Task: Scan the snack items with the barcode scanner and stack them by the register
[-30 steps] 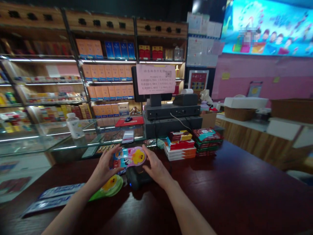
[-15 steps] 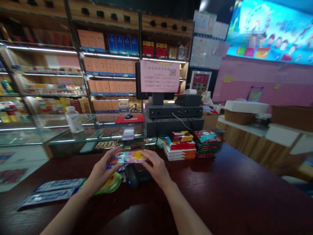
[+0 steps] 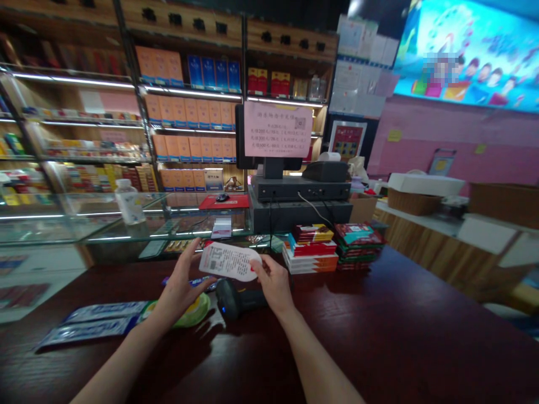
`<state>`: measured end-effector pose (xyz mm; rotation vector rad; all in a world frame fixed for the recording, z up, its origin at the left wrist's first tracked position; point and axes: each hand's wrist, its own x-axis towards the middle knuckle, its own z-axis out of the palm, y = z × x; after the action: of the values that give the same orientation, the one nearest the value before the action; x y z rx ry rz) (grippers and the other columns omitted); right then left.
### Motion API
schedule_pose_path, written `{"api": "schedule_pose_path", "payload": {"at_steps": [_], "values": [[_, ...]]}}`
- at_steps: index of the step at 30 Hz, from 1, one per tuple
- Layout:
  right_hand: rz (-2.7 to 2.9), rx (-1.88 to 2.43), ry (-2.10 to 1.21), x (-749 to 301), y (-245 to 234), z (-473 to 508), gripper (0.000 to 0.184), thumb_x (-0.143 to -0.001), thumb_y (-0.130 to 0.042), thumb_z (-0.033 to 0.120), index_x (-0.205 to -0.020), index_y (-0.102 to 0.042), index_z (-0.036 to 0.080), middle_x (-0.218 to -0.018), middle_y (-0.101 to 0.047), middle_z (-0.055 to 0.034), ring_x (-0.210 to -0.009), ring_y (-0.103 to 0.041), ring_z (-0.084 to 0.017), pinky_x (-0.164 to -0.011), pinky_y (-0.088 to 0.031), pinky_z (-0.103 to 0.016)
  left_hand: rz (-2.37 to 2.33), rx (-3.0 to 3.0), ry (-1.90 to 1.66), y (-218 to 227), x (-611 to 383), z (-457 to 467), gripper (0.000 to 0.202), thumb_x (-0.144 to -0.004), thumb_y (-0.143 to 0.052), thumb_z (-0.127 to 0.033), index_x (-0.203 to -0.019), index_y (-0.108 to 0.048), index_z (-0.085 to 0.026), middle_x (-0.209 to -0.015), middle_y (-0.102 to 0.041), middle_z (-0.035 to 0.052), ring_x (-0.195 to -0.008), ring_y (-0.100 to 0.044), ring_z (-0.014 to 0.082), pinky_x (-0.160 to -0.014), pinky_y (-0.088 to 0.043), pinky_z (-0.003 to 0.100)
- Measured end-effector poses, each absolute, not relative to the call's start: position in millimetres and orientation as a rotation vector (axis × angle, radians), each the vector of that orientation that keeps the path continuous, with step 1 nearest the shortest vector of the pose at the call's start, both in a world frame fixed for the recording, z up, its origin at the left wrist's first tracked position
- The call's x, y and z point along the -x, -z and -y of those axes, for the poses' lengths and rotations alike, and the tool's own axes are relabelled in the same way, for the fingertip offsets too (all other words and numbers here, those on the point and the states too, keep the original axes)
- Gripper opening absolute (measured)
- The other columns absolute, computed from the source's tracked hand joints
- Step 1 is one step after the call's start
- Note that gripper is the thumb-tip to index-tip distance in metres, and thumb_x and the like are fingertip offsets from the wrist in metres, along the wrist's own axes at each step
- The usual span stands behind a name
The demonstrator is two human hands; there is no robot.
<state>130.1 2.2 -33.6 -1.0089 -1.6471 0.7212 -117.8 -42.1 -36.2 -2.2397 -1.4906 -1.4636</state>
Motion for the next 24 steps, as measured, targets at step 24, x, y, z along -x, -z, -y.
{"api": "schedule_pose_path", "payload": {"at_steps": [24], "values": [[1.615,0.836,-1.008,-130,39,-9,0.051,-0.09,-0.056,0.053,-0.128,-0.063,0.019,-0.095,-0.072,-0.0064,-0.08,-0.067,-0.019,-0.065,-0.053,-0.029,1.424,2.135,0.941,29,137,48,0.07,-0.087,-0.066,-0.035,-0.149,-0.035,-0.026,-0.137,-0.053,0.0134,-0.128,-0.051,0.031,-0.11,-0.039,0.05]]}}
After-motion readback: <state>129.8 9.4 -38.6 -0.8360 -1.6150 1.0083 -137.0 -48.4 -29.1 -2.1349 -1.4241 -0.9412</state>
